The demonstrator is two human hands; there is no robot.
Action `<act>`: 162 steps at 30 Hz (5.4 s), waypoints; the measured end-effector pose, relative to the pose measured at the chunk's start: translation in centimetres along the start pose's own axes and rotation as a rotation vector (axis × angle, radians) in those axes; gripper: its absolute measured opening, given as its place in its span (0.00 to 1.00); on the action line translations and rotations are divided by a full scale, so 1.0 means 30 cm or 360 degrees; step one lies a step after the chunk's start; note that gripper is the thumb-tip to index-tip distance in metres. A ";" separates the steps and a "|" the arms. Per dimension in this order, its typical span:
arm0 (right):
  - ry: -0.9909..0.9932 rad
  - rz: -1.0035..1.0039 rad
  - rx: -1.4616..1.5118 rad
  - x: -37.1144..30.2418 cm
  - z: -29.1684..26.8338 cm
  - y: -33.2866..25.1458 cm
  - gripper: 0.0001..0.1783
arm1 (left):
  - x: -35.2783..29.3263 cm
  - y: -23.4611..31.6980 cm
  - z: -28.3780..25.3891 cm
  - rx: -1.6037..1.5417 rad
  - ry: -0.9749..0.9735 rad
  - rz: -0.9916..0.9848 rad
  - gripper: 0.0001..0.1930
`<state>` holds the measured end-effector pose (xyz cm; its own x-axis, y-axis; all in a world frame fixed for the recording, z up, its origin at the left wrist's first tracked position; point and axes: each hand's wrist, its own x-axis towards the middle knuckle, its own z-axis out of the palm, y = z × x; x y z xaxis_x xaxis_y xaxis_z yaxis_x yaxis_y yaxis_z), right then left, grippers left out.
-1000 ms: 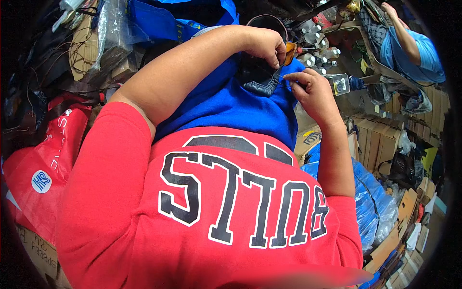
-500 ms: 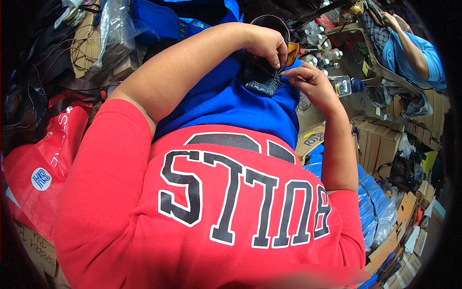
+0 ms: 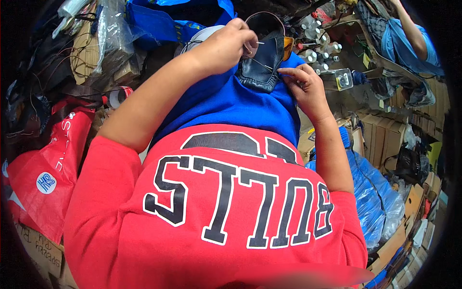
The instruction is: Stitching a leather shoe component by hand using a needle and thread.
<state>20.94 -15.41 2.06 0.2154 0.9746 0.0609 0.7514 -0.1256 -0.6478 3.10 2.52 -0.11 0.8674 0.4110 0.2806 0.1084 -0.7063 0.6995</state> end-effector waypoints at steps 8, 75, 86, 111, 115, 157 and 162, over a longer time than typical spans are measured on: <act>-0.0041 0.0086 0.0194 -0.023 0.021 0.024 0.15 | -0.107 0.060 0.025 0.0647 0.0019 0.0098 0.12; -0.0407 0.0311 0.0494 0.036 -0.051 0.141 0.10 | 0.043 0.075 0.093 0.0063 -0.0438 -0.0271 0.06; -0.0317 0.0524 0.0767 -0.008 -0.038 0.128 0.11 | 0.027 0.054 0.130 -0.0069 -0.0459 -0.0193 0.08; -0.0508 -0.0618 -0.1181 0.146 -0.069 -0.032 0.05 | 0.007 0.063 0.100 0.0158 -0.0425 -0.0039 0.06; -0.0451 -0.0710 -0.0998 0.137 -0.065 0.013 0.05 | -0.040 0.089 0.039 0.0341 -0.0397 0.0014 0.07; -0.0155 0.0400 0.0861 0.047 -0.073 0.129 0.08 | 0.062 0.067 0.046 0.0067 0.0001 0.0152 0.18; -0.0261 0.0193 0.0540 0.115 -0.039 0.135 0.07 | 0.169 0.060 0.056 0.0284 -0.0470 0.0051 0.23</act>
<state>25.46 -12.75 0.52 0.1664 0.9767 -0.1357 0.4718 -0.1997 -0.8588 8.53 2.36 1.47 0.9720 0.2209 0.0802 0.1393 -0.8165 0.5603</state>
